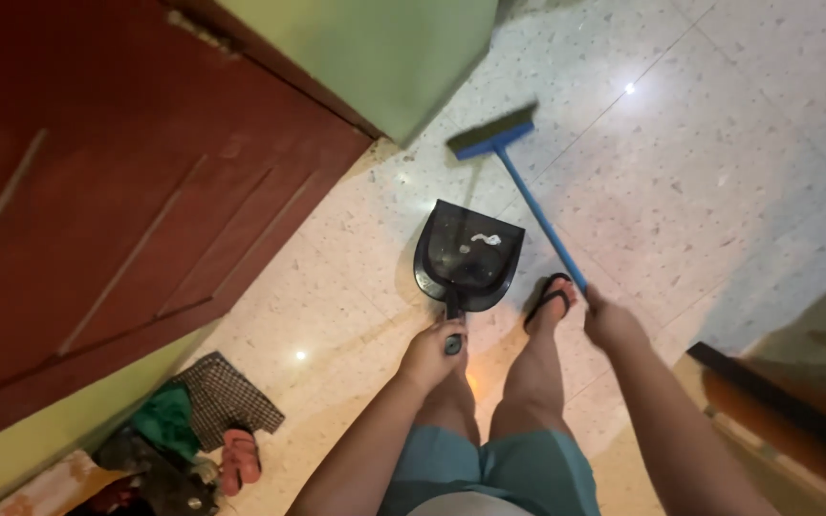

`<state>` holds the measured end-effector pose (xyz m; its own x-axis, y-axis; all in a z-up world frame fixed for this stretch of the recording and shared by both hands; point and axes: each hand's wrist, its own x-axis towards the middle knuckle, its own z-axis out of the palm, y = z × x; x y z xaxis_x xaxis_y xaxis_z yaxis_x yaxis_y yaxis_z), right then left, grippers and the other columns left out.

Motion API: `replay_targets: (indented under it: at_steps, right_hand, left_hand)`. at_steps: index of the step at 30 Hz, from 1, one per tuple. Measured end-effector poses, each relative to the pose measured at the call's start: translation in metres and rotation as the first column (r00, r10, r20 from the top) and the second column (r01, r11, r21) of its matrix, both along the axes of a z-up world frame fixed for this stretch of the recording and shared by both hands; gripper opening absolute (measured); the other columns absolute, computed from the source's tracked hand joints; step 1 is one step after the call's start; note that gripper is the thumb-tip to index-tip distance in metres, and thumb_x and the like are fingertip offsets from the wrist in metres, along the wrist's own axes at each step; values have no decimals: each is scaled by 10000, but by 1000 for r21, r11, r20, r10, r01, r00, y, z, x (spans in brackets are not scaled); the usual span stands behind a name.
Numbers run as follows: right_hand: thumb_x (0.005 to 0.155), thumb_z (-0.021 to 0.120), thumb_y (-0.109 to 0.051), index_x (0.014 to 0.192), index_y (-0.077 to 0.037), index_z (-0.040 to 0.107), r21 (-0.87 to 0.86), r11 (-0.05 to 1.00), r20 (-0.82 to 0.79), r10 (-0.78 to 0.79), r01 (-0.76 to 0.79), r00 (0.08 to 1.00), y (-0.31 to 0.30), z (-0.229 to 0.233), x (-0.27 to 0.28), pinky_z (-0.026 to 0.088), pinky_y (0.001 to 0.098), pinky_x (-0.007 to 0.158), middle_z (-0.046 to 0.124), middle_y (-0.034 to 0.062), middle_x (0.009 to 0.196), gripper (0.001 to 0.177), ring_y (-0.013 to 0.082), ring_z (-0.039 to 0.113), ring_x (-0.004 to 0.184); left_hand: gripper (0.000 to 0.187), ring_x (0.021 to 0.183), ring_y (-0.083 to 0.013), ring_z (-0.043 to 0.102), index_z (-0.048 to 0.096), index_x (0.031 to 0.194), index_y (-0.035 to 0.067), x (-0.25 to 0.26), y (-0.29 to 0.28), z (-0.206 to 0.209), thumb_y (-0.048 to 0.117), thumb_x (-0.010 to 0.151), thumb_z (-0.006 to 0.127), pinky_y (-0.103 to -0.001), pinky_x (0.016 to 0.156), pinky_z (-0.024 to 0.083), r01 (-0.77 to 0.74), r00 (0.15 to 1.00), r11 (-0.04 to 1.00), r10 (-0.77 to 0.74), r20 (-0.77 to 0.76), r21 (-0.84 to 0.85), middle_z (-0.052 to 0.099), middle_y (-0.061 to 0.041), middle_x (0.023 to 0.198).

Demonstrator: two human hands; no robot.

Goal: The person sweeps debris from a tiled floor into a dustpan using a broom, moving across the room near a dining table and a staircase to collect dust.

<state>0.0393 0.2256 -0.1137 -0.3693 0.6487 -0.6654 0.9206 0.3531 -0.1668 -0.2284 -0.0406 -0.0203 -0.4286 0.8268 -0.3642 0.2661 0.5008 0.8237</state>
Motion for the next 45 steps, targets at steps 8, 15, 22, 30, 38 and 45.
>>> replay_targets:
  at_steps: [8, 15, 22, 30, 38, 45]
  right_hand:
    - [934, 695, -349, 1485, -343, 598, -297, 775, 165, -534, 558, 829, -23, 132, 34, 482, 386, 555, 719, 138, 865, 559, 222, 563, 616]
    - [995, 629, -300, 1516, -183, 544, -221, 801, -67, -581, 556, 811, 28, 122, -16, 440, 378, 487, 627, 151, 785, 540, 219, 542, 547]
    - [939, 587, -241, 1570, -118, 391, -57, 973, 142, -214, 224, 966, -24, 4, -28, 540, 528, 903, 704, 297, 1139, 672, 455, 687, 1054]
    - [889, 707, -268, 1514, -223, 538, -407, 743, 45, -564, 531, 825, -134, 121, 23, 500, 419, 543, 727, 153, 868, 648, 244, 572, 588]
    - [945, 643, -308, 1556, -302, 472, -281, 805, 38, -534, 522, 845, -38, 180, -31, 436, 373, 439, 612, 121, 682, 634, 208, 530, 466]
    - [967, 620, -242, 1495, -162, 534, -30, 954, -84, -300, 299, 950, 5, 94, -119, 565, 464, 775, 717, 225, 1076, 540, 368, 708, 927]
  left_hand:
    - [246, 1105, -345, 671, 718, 1061, 143, -16, -6, 6, 141, 817, 752, -392, 932, 546, 100, 995, 986, -97, 26, -136, 717, -105, 1216]
    - [281, 1157, -342, 642, 720, 1052, 167, -20, -14, 3, 106, 780, 752, -400, 961, 527, 152, 988, 973, -151, 19, -173, 685, -114, 1275]
    - [293, 1201, -328, 632, 707, 1072, 174, -16, -30, -12, 113, 789, 756, -389, 1004, 513, 178, 982, 957, -187, -19, -230, 669, -119, 1315]
    - [261, 1181, -338, 642, 714, 1060, 176, -18, -23, -17, 127, 807, 755, -397, 995, 519, 218, 973, 950, -229, -23, -223, 676, -112, 1328]
    - [278, 1190, -334, 641, 721, 1084, 162, -11, -49, -17, 152, 810, 767, -386, 992, 523, 83, 996, 990, -87, -32, -111, 675, -129, 1317]
    - [262, 1153, -334, 674, 731, 1075, 154, -14, -72, -6, 187, 820, 775, -380, 968, 549, -52, 997, 995, 47, -69, -80, 698, -123, 1294]
